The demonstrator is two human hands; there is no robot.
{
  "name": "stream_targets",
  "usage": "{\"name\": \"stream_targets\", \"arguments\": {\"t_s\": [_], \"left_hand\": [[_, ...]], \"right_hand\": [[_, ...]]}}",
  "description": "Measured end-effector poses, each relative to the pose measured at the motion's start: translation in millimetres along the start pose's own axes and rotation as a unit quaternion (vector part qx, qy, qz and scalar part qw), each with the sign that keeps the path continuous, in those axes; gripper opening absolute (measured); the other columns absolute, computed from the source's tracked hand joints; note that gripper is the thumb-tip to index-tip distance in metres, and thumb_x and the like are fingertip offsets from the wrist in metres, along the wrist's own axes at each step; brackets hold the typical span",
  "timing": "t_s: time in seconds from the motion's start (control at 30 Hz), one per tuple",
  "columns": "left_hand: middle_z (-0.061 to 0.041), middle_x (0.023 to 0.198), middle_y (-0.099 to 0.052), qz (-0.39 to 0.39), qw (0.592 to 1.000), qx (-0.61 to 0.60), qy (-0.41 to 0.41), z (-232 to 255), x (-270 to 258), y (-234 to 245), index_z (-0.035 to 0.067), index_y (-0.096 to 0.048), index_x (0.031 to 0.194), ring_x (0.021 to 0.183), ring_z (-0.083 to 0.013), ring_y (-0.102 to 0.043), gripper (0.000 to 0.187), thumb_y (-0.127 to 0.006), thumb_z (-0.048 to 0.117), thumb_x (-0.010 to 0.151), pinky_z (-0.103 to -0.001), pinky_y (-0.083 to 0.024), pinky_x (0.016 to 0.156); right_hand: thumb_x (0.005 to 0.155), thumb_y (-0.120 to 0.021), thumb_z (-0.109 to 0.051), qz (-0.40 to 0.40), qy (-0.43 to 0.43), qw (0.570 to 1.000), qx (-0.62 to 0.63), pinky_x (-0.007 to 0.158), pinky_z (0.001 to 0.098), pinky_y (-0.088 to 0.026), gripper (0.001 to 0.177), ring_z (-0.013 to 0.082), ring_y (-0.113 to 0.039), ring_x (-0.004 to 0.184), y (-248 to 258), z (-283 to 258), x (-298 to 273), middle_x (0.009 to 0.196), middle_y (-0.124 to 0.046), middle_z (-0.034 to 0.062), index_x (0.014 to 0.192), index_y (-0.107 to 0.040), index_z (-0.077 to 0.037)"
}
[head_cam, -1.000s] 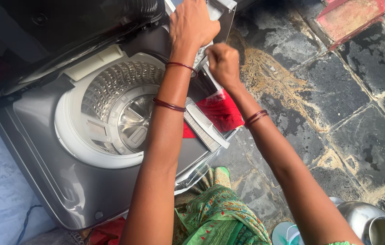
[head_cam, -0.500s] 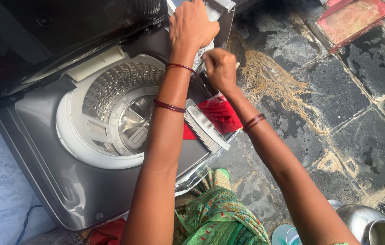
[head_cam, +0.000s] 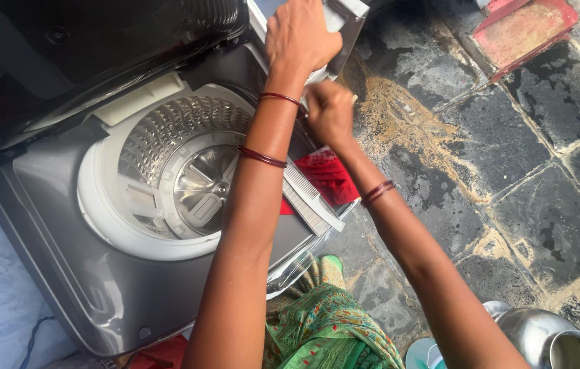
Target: The person removes a lint filter from a top-loading washing machine, picks out debris by hand, and rinses it with water before placing it back.
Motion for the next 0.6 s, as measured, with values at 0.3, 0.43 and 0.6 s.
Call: {"name": "stream_targets", "arguments": {"t_s": [0.3,0.43,0.6], "left_hand": [[-0.029,0.092,-0.070,-0.017,1.000,0.014,0.012,-2.5,6.3,1.0,-0.005,-0.063,0.103,0.088,-0.0468,-0.068,0.044,-0.069,0.018,0.066,-0.052,-0.054,0.078],[-0.029,0.094,-0.070,-0.037,0.999,0.015,0.024,-5.0,7.8,-5.3,-0.006,-0.059,0.111,0.092,-0.0452,-0.069,0.050,-0.068,0.018,0.069,-0.050,-0.055,0.081],[-0.030,0.087,-0.070,0.005,1.000,0.019,-0.002,-5.3,10.1,-4.3,-0.009,-0.060,0.107,0.086,-0.0466,-0.069,0.052,-0.070,0.017,0.064,-0.051,-0.055,0.076]], "right_hand": [[0.087,-0.070,0.001,-0.013,0.066,0.998,-0.015,0.067,0.0465,-0.052,0.003,0.0391,-0.067,0.074,-0.9,10.6,8.6,0.080,-0.067,0.0199,0.088,-0.071,-0.001],[0.085,-0.068,0.001,-0.057,0.054,0.997,0.018,0.067,0.0459,-0.053,0.005,0.0391,-0.066,0.074,-3.9,3.9,2.2,0.081,-0.066,0.0197,0.089,-0.070,0.000],[0.090,-0.067,0.003,-0.031,0.048,0.998,0.024,0.066,0.0429,-0.053,0.005,0.0374,-0.068,0.076,0.2,0.5,-2.3,0.084,-0.066,0.0185,0.093,-0.068,0.000]]}}
Point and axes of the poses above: each hand's wrist, its own x-axis towards the middle knuckle, its own y-axis out of the back of the hand, z = x × y, the point moved 5 cm from there along x, towards the middle knuckle
